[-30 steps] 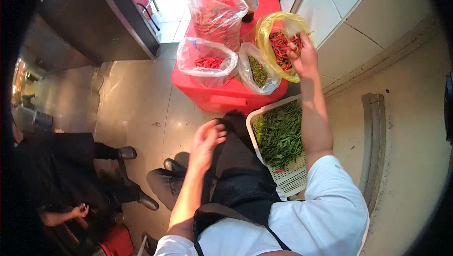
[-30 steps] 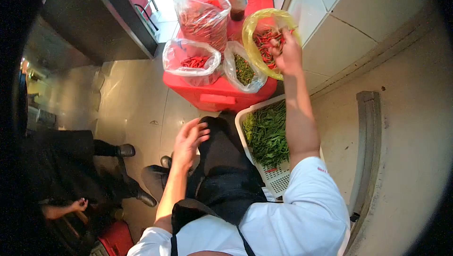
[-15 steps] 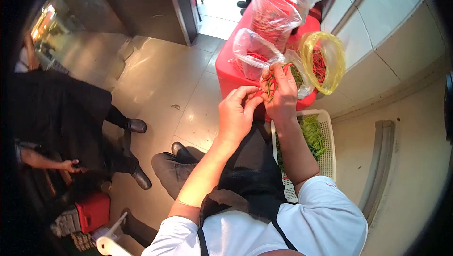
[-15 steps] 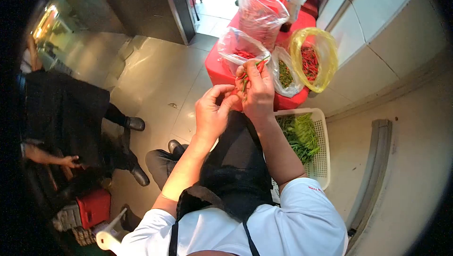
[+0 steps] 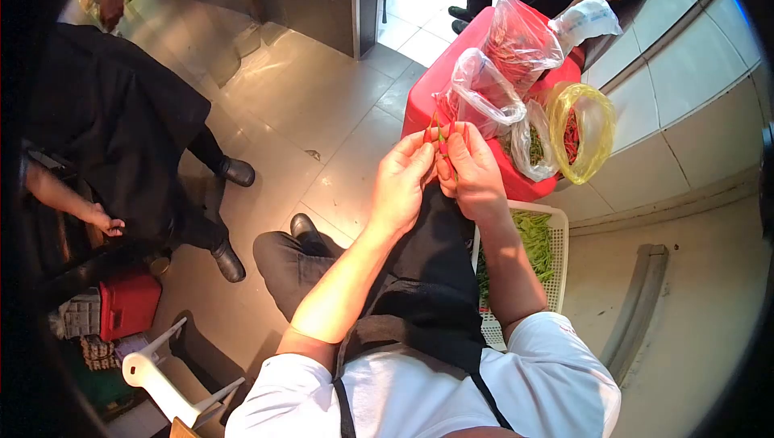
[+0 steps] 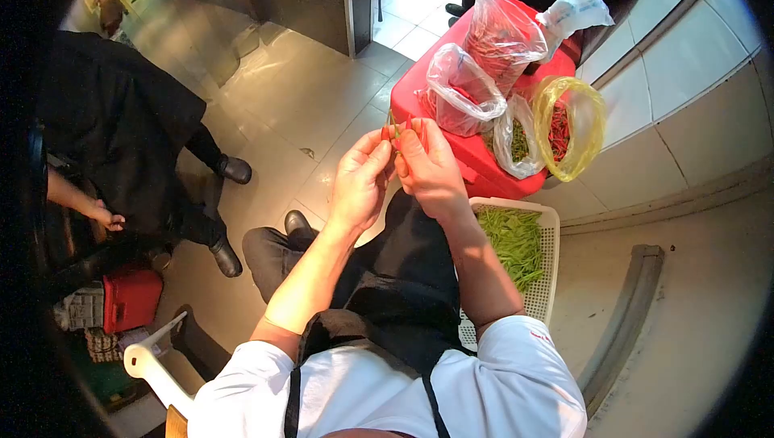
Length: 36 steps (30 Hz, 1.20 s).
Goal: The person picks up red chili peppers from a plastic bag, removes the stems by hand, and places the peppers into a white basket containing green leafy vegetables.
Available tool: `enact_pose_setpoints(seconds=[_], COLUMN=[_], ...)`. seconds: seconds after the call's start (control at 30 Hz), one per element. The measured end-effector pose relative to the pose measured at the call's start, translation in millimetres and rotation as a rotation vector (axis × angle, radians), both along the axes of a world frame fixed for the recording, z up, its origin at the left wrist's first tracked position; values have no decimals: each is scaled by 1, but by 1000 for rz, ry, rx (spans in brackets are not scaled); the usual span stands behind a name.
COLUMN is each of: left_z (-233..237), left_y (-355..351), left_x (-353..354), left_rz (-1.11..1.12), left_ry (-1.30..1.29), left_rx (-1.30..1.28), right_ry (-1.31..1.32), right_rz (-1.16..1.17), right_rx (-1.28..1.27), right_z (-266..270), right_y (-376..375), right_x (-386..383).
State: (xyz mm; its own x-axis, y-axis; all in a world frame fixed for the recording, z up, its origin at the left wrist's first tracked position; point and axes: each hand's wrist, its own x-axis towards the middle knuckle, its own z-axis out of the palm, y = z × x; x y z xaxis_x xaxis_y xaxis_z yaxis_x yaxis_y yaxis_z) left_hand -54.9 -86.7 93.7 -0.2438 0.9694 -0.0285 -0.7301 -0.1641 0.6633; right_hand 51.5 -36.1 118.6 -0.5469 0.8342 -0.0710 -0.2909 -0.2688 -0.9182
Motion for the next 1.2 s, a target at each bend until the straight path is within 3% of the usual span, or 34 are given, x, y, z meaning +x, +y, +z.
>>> enact_pose_setpoints(seconds=[0.1,0.23,0.33,0.43,0.53,0.67,0.73,0.83,0.97,1.03,1.13,1.2], left_z=[-14,-30,-30,-38,-41,-40,-40,-43,-57,-58,-44,-43], left_y=[0,7,11,14,16,19,21,22,23,24,22,26], left_x=[11,19,17,17,19,20,16,4,-3,5,5,-1], left_rz=[15,90,92,99,186,248,202,123,106,196,243,254], left_ry=[-72,-54,-37,26,188,234,216,219,246,196,-101,-319], left_rx=[29,17,6,22,14,-46,-84,-73,-94,-89,-17,74], right_ry=[-84,-386,-540,-492,-324,-445,-374,-427,-563,-630,-360,-169], right_rz=[-195,-486,-480,-419,-451,-517,-500,-483,-321,-325,-402,-271], right_rx=[205,798,1126,761,662,709,601,649,675,707,548,185], right_z=[-5,-21,-31,-31,-44,-45,-50,-49,-41,-34,-55,-58], right_y=[-7,-5,1,0,5,3,6,9,15,13,16,17], right_x=[-13,-20,-18,-18,-24,-26,-28,-28,-25,-29,-38,-32])
